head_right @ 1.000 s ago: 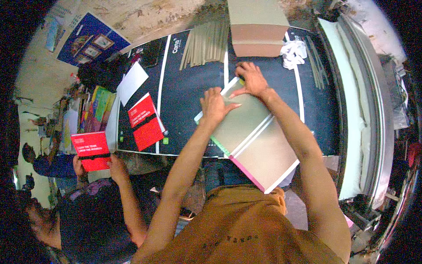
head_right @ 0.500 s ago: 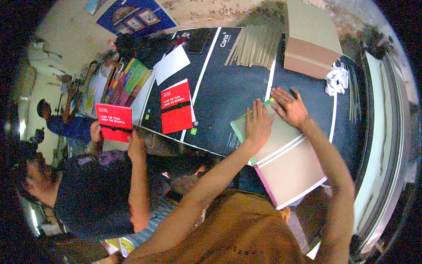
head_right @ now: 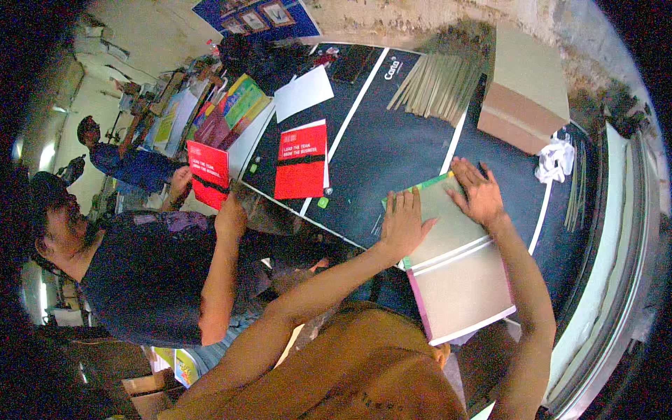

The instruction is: The person applies adhesive to paper sheets using a roller machine, aligns boards onto the paper, and folds the edges to create a book cover.

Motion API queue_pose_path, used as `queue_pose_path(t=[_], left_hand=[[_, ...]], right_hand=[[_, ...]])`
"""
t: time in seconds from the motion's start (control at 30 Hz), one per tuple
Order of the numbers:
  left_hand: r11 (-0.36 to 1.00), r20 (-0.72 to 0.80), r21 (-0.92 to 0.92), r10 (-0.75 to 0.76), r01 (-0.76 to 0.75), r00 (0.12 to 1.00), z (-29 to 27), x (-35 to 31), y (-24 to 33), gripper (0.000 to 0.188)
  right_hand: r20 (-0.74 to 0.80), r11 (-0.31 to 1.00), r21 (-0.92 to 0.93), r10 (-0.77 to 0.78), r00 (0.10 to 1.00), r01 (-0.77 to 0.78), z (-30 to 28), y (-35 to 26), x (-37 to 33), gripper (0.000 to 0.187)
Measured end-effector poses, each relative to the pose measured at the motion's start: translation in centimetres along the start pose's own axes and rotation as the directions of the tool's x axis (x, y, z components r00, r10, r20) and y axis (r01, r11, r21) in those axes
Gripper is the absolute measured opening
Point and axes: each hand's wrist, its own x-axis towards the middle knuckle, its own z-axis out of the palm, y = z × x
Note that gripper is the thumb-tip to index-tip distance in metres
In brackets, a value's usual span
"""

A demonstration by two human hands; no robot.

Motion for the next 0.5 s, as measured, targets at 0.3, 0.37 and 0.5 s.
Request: queue_pose_path(t=[0.3, 0.37, 0.5], left_hand=[[0.999, 0.066, -0.05, 0.017, -0.014, 0.998, 0.4, -0.5, -1.1, 0.077], [0.995, 0.144, -0.103, 0.024, -0.009, 0.989, -2.3, 0.3, -0.5, 0.073], [0.984, 0.142, -0.175, -0.019, 0.044, 0.99, -1.1, 2.1, -1.4, 0.077]], right_hand=[[-0.068, 0.997, 0.042, -0.062, 0.996, 0.065, 0.1, -3.3, 0.1, 0.063], [-0.086, 0.998, 0.058, -0.02, 0.996, 0.025, 0.5, -3.3, -0.2, 0.061], [-0.044, 0.985, 0.165, 0.066, 0.997, -0.058, 0.0, -4.0, -0.1, 0.057]])
